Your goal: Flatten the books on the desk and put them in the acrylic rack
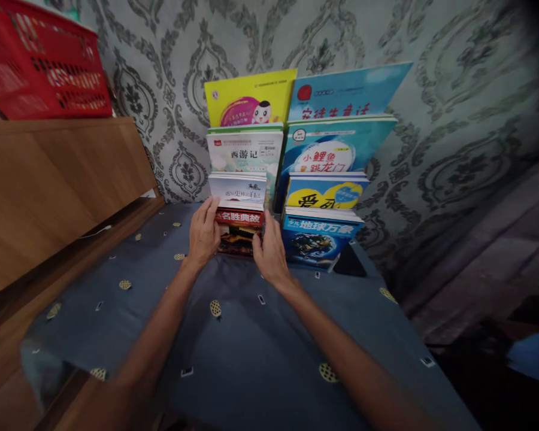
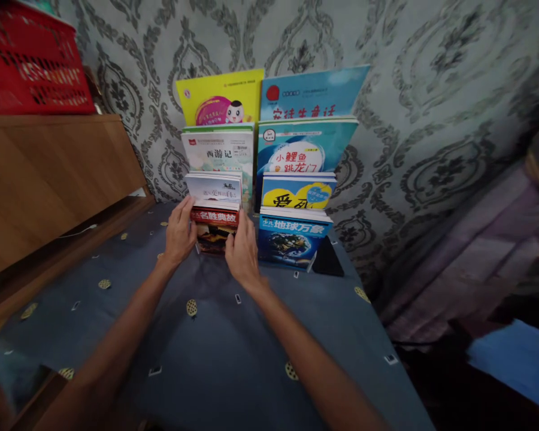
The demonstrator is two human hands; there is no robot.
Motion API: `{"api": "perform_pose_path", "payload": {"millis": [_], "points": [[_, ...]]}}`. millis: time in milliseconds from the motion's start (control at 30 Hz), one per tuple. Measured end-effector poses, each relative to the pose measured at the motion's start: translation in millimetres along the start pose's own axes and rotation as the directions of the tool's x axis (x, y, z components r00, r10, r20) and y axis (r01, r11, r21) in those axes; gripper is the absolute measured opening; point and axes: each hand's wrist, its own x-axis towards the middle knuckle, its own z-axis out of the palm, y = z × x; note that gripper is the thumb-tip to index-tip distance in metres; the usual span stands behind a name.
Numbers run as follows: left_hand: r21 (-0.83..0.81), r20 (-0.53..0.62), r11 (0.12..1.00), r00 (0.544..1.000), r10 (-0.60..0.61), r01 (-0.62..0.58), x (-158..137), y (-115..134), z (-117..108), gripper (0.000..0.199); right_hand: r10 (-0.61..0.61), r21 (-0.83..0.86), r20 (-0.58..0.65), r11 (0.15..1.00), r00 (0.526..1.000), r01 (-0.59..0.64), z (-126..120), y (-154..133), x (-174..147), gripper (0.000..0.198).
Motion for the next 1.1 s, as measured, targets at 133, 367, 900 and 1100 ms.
{"api": "perform_pose_path", "payload": {"millis": [133, 367, 900, 1100], "points": [[-0.170, -0.102, 0.967, 0.973, -0.207, 0.188, -10, -19, 12, 0.061, 0.010, 0.010, -0.005, 1.000, 1.000, -0.010, 6, 8, -2, 0.069], [-0.327, 0.027, 0.900, 0.955, -0.296, 0.288, -21, -20, 29, 0.050, 0.099, 0.021, -0.027, 0.995, 0.995, -0.098, 24, 20, 0, 0.068], [-0.344, 0.064, 0.873, 0.936, -0.345, 0.345, -24, -11, 33, 0.063, 0.161, 0.028, -0.056, 0.987, 0.985, -0.160, 35, 19, 0, 0.070], [-0.410, 0.084, 0.854, 0.946, -0.315, 0.320, -36, -11, 36, 0.059, 0.143, 0.051, -0.078, 0.989, 0.987, -0.139, 35, 14, -4, 0.072]]}}
